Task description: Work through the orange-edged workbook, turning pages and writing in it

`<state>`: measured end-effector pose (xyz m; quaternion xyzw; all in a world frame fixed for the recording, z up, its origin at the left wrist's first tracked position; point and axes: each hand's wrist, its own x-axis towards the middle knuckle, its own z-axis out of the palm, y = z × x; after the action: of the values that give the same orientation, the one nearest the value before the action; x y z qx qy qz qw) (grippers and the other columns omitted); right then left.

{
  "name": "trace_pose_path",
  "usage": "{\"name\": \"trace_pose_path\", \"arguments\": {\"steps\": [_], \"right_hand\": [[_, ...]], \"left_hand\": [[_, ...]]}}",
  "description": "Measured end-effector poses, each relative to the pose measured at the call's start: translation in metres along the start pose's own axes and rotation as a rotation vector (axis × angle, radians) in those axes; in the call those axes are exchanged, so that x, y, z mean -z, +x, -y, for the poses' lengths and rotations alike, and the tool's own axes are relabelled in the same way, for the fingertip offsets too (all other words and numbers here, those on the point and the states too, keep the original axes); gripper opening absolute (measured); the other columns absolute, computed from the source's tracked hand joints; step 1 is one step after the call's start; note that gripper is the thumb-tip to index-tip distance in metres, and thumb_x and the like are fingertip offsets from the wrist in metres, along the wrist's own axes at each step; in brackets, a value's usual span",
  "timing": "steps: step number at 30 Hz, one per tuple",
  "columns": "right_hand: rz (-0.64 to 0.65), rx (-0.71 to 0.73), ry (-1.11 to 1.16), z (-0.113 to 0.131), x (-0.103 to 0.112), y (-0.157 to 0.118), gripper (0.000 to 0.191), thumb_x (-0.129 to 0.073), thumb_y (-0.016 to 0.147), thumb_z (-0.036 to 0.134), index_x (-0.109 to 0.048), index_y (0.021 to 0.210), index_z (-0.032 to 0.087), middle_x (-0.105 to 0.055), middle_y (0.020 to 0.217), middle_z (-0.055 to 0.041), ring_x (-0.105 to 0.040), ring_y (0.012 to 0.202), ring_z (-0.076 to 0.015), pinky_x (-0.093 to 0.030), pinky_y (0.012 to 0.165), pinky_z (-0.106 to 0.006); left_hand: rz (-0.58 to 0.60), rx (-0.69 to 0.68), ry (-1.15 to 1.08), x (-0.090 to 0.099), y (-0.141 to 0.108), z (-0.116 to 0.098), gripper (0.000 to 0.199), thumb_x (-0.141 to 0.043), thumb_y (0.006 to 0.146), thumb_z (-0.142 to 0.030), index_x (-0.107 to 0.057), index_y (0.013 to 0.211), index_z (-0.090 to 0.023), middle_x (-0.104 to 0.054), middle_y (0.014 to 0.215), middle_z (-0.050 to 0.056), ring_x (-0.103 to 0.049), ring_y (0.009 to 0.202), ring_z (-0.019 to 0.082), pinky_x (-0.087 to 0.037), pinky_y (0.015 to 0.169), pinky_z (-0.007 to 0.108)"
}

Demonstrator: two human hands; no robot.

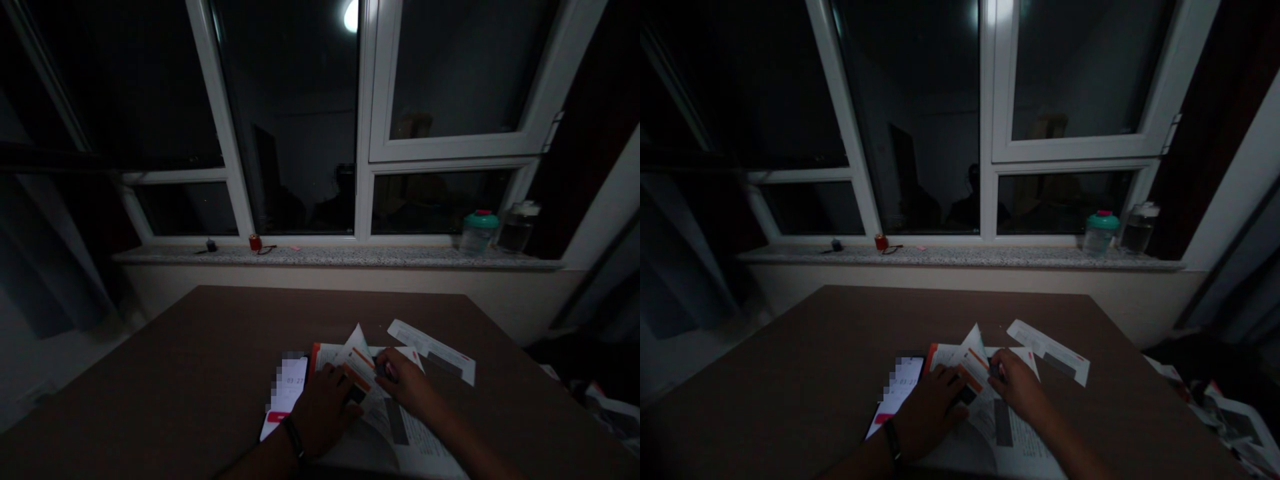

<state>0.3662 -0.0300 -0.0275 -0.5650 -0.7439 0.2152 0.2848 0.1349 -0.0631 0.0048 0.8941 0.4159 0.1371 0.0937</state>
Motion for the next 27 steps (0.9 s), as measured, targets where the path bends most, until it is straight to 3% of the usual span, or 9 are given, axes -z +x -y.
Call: {"name": "trace_pose_path", "arguments": {"steps": [14, 27], "right_hand": [[0.128, 0.098, 0.001, -0.002, 0.011, -0.010, 0.028, -0.065, 0.074, 0.022, -0.055, 0.099, 0.025, -0.061, 0.098, -0.0003, -0.058, 0.090, -0.0196, -0.042, 0.076, -0.027], [0.194, 0.110, 0.031, 0.002, 0.017, -0.018, 0.034, -0.065, 0.071, 0.019, -0.054, 0.103, 0.027, -0.061, 0.099, 0.0004, -0.058, 0.091, -0.0193, -0.043, 0.079, -0.027]], "left_hand": [[0.000, -0.010, -0.016, 0.001, -0.001, -0.001, 0.035, -0.065, 0.092, -0.032, -0.054, 0.124, -0.026, -0.051, 0.130, 0.002, -0.045, 0.113, 0.025, -0.037, 0.097, 0.039], [-0.014, -0.011, -0.029, -0.003, -0.002, 0.002, 0.040, -0.065, 0.091, -0.032, -0.051, 0.129, -0.026, -0.050, 0.133, 0.004, -0.044, 0.116, 0.028, -0.036, 0.100, 0.041]]}}
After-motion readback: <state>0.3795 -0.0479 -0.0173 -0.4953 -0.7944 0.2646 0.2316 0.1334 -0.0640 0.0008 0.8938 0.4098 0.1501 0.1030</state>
